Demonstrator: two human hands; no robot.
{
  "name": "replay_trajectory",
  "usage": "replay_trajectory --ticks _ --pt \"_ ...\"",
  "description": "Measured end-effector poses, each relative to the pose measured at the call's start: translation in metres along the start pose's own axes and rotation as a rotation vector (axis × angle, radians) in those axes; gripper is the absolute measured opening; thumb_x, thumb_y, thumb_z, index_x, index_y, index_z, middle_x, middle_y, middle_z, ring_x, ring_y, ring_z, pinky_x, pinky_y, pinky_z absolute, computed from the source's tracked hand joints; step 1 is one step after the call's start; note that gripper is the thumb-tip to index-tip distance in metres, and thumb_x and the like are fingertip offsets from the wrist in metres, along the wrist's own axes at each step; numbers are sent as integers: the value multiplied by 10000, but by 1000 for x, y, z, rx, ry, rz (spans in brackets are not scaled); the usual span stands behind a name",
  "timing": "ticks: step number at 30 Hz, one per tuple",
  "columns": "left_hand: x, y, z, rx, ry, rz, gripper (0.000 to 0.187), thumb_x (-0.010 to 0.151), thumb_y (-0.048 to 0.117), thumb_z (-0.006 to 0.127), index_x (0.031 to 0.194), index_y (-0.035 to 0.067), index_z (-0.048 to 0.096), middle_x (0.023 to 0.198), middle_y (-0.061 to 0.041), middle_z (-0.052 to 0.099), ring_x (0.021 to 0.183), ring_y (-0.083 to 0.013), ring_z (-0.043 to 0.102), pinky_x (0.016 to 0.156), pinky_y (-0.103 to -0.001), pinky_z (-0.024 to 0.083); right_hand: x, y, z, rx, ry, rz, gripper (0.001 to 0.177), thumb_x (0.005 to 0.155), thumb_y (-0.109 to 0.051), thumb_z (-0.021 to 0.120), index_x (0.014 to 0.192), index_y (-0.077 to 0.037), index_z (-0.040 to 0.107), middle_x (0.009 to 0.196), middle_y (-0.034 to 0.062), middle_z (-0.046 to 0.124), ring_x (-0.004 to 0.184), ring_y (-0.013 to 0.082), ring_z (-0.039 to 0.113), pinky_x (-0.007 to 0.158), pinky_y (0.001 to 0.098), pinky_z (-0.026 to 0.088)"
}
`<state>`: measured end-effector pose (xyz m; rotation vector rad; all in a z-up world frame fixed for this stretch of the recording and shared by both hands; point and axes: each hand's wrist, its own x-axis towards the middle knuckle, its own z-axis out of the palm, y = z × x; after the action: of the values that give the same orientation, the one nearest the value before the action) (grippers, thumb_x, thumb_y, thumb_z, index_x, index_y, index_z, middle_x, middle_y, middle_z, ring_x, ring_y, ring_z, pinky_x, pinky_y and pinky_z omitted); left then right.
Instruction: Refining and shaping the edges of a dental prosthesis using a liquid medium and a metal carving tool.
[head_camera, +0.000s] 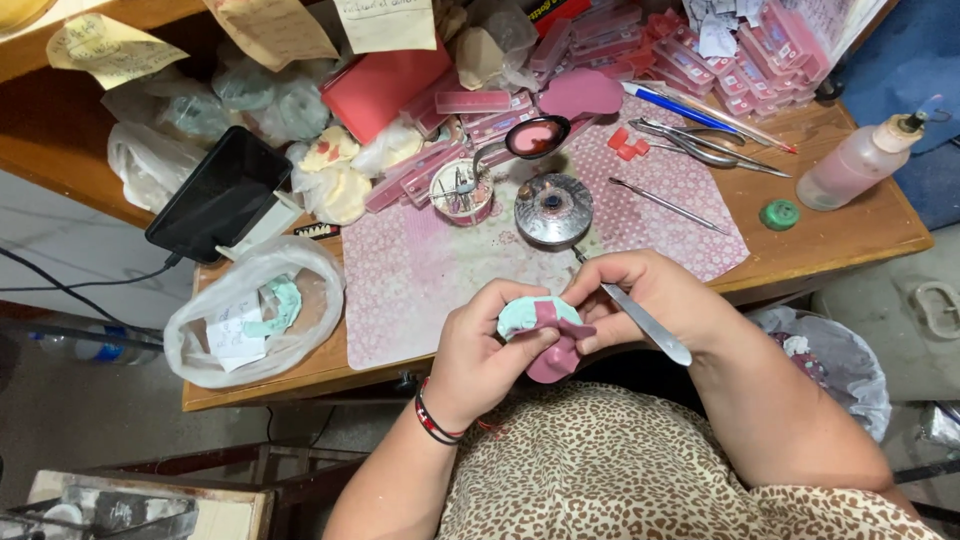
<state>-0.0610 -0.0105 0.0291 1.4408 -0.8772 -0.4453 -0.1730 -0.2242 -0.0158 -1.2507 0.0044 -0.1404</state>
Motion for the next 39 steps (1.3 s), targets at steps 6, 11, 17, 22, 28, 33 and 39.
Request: replay_trajectory --ticks 6,11,17,22,28,33,39 --pt "9 -7 -6 -266 -69 -188 318 811 37 829 1109 -2 723 927 -156 797 836 -126 665 743 -312 590 5 -1 6 38 -50 22 408 715 10 896 1051 106 684 855 189 751 768 221 777 704 382 659" --pt "11 3 -7 -432 -9 -236 318 861 88 780 1142 -18 676 959 -98 756 871 -106 658 753 -257 585 0 10 0 -206 262 -279 550 1025 -373 492 1247 107 644 969 224 674 885 257 702 814 417 630" --pt "17 -8 -19 -479 60 -243 323 842 67 810 1114 -52 683 872 -121 728 751 -112 667 644 -269 599 4 20 34 -181 405 -691 353 1014 -216 562 1097 121 628 906 258 661 864 312 690 777 393 625" --pt "16 -22 -27 -498 78 -260 309 830 26 807 1098 -67 685 769 -122 710 631 -117 698 561 -250 598 5 27 37 -248 216 -810 174 823 28 757 956 122 697 849 274 689 785 404 702 720 494 613" --pt "17 -36 -33 -483 110 -275 282 807 11 818 1049 -52 688 692 -149 697 571 -145 695 490 -243 568 -4 25 55 -129 218 -847 94 898 37 660 973 71 615 780 260 721 733 350 725 770 457 601" --pt "18 -35 -35 -438 117 -280 263 795 -1 826 1021 -42 699 681 -152 704 560 -136 690 470 -242 559 -1 13 63 -298 230 -776 157 905 -31 717 1007 87 696 915 248 789 889 304 795 823 420 645" --pt "15 -22 -30 -356 112 -269 265 784 2 828 1028 -24 728 754 -119 729 679 -97 662 599 -237 570 0 12 59 -468 291 -878 123 778 63 831 859 23 748 924 253 771 888 392 799 781 448 653"
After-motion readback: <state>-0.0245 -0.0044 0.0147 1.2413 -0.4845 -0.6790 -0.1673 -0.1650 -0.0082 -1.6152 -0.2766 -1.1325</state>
